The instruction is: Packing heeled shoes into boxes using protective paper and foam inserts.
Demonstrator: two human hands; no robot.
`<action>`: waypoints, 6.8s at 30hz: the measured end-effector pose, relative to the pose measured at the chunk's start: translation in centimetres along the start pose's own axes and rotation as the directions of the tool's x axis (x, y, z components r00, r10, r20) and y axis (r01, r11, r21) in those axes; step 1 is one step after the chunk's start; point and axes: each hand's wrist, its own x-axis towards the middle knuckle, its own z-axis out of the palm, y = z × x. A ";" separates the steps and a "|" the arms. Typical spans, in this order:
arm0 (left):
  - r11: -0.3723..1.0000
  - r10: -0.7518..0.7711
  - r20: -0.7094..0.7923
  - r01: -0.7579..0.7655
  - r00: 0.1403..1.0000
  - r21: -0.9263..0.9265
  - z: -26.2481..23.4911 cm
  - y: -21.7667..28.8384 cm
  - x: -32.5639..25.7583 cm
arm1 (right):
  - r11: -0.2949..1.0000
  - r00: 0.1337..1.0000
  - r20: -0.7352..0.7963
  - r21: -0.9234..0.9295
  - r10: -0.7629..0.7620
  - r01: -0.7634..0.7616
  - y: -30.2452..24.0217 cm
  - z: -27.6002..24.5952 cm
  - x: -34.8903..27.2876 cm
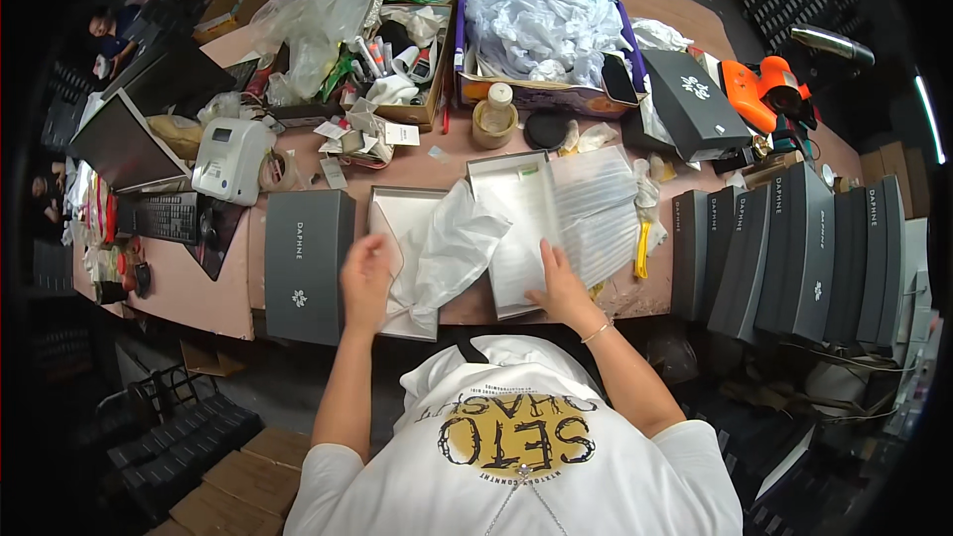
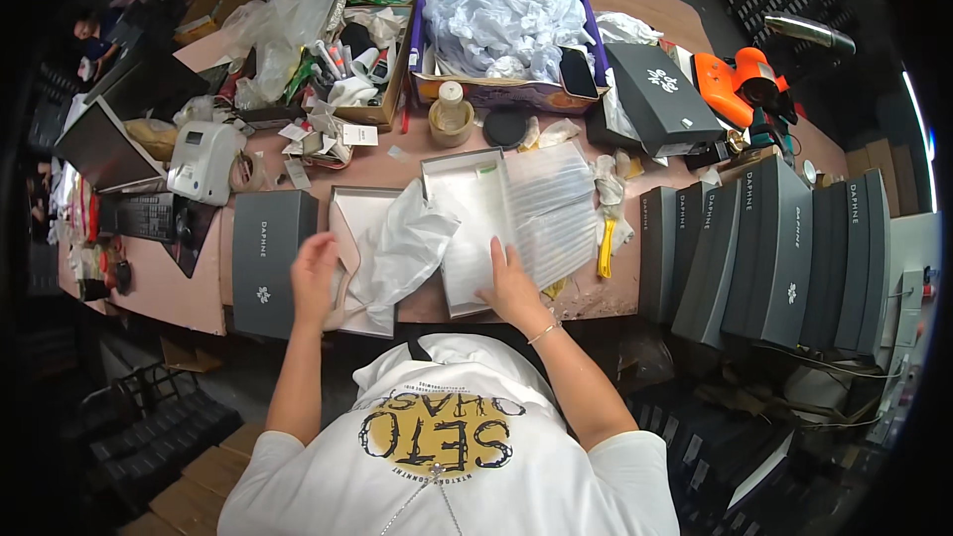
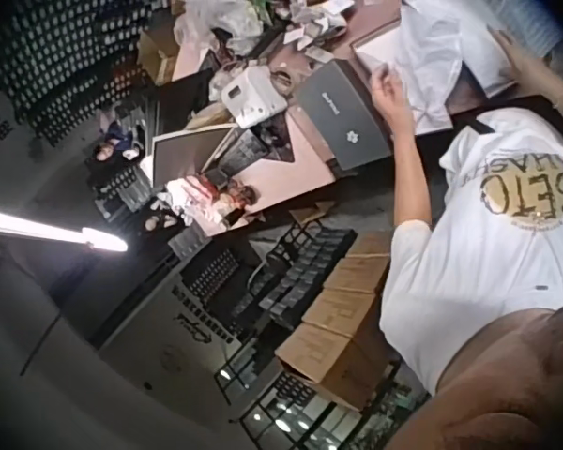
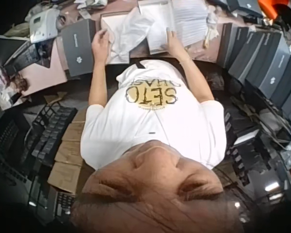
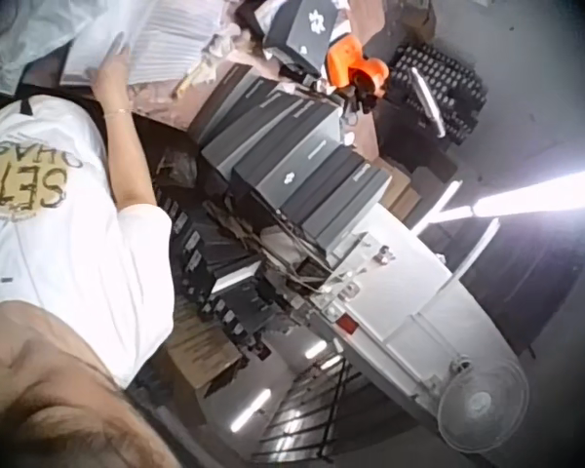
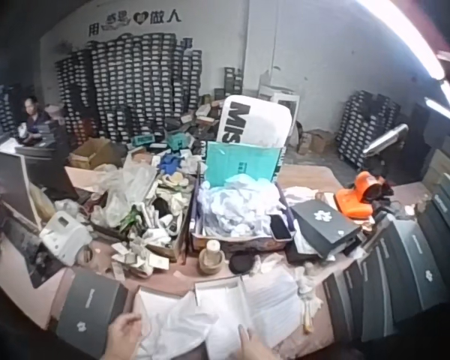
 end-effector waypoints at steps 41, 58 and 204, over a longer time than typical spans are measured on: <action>0.576 0.186 0.570 -0.558 0.801 0.597 10.6 -0.9 1.5 | 0.921 0.792 -0.564 -0.132 0.235 -0.367 18.1 -6.8 -3.1; 0.915 -0.383 -0.044 0.372 0.923 -0.157 4.9 -3.6 -1.8 | 0.914 0.914 0.008 -0.031 -0.405 0.405 -0.4 1.3 3.2; 0.847 -0.291 0.558 0.480 0.777 -0.227 4.1 0.3 -2.1 | -0.044 0.948 0.316 0.948 0.019 -0.315 0.1 -7.9 -1.0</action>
